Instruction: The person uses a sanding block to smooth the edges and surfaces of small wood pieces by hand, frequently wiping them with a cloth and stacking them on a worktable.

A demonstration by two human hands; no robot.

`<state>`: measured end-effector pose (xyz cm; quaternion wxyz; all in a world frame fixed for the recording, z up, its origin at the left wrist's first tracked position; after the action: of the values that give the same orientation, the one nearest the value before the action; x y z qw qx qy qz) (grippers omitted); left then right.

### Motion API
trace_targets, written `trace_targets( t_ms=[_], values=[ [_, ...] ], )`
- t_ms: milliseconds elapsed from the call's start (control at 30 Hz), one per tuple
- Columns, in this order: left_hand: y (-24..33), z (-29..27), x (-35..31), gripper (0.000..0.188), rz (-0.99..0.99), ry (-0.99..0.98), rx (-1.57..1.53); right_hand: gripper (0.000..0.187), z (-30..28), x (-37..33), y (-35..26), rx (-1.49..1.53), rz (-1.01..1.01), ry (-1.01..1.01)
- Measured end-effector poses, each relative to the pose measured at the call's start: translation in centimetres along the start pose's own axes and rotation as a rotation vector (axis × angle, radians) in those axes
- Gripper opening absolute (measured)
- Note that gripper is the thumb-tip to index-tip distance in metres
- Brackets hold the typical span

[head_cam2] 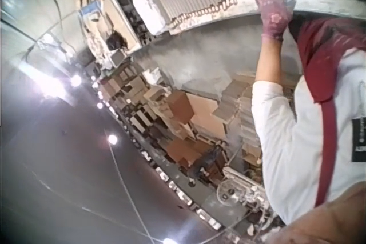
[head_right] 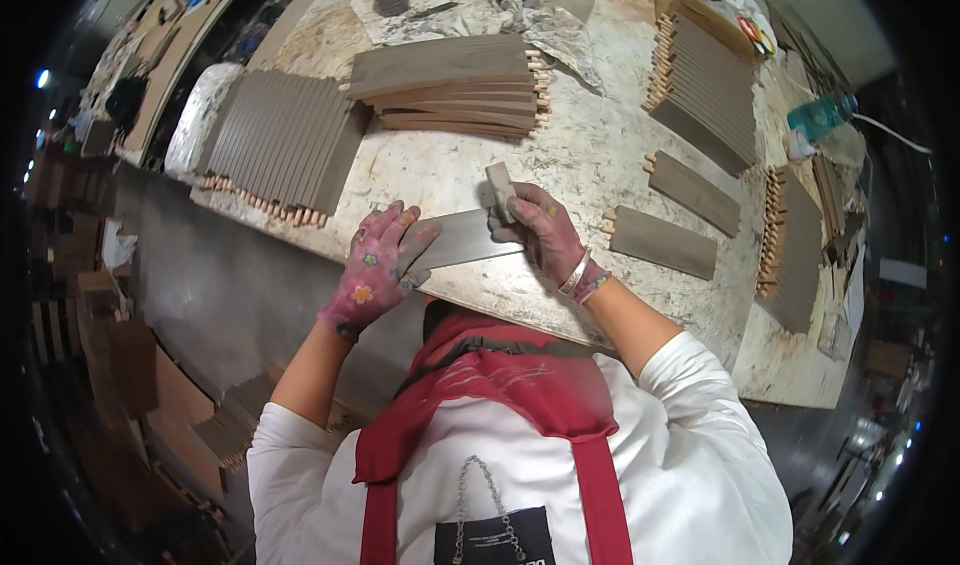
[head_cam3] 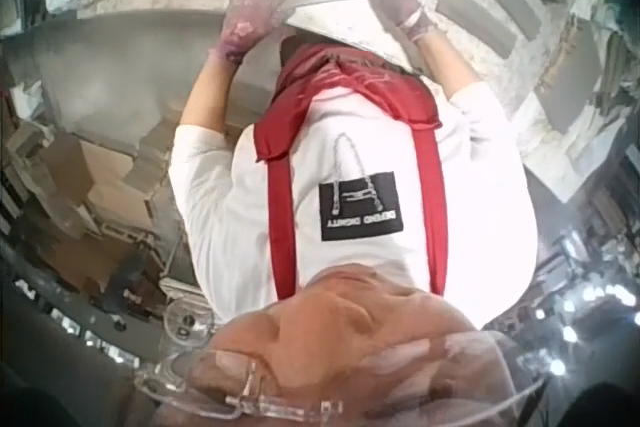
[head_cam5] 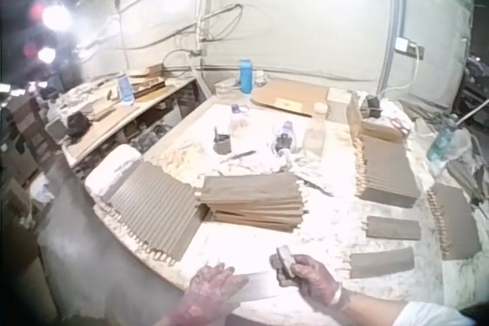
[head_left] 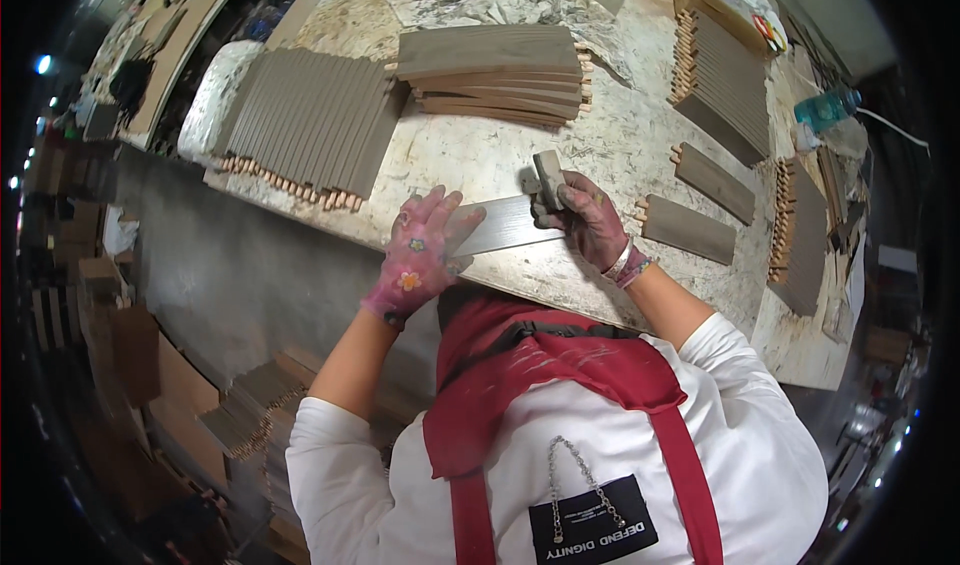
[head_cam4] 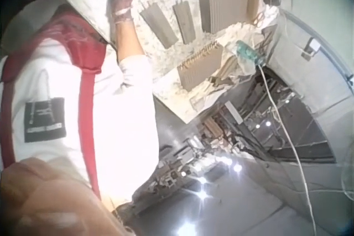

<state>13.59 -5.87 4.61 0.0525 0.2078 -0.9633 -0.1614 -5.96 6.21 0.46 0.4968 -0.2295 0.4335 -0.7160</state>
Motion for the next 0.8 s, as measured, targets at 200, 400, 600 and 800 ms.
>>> trace_targets(
  t_ms=[200,400,600,800],
  values=[
    [-1.9,-4.4,3.1,0.023,0.296,0.084,-0.086,0.054,0.7,0.0,0.3,0.006,-0.072,0.196],
    [-12.8,-17.2,14.4,0.019,-0.058,0.431,-0.325,0.049,0.7,-0.9,0.2,0.058,-0.185,0.456],
    [-19.7,-12.9,27.1,0.027,0.021,0.249,-0.166,0.049,2.5,-0.4,-0.8,0.037,-0.225,0.552],
    [-18.1,-6.0,34.9,0.018,0.355,0.232,0.415,0.052,1.8,-0.4,-0.5,0.137,-0.241,0.684]
  ],
)
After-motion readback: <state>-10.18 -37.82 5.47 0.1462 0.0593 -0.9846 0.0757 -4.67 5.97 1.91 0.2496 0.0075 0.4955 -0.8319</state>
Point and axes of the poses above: each hand's wrist, its own x-axis towards the middle knuckle, its own z-axis out of the palm, y = z × x, the point moved 4 cm from there along x, towards the middle knuckle, and after that the axes turned 7 degrees about -z, right-handed, at the moved point
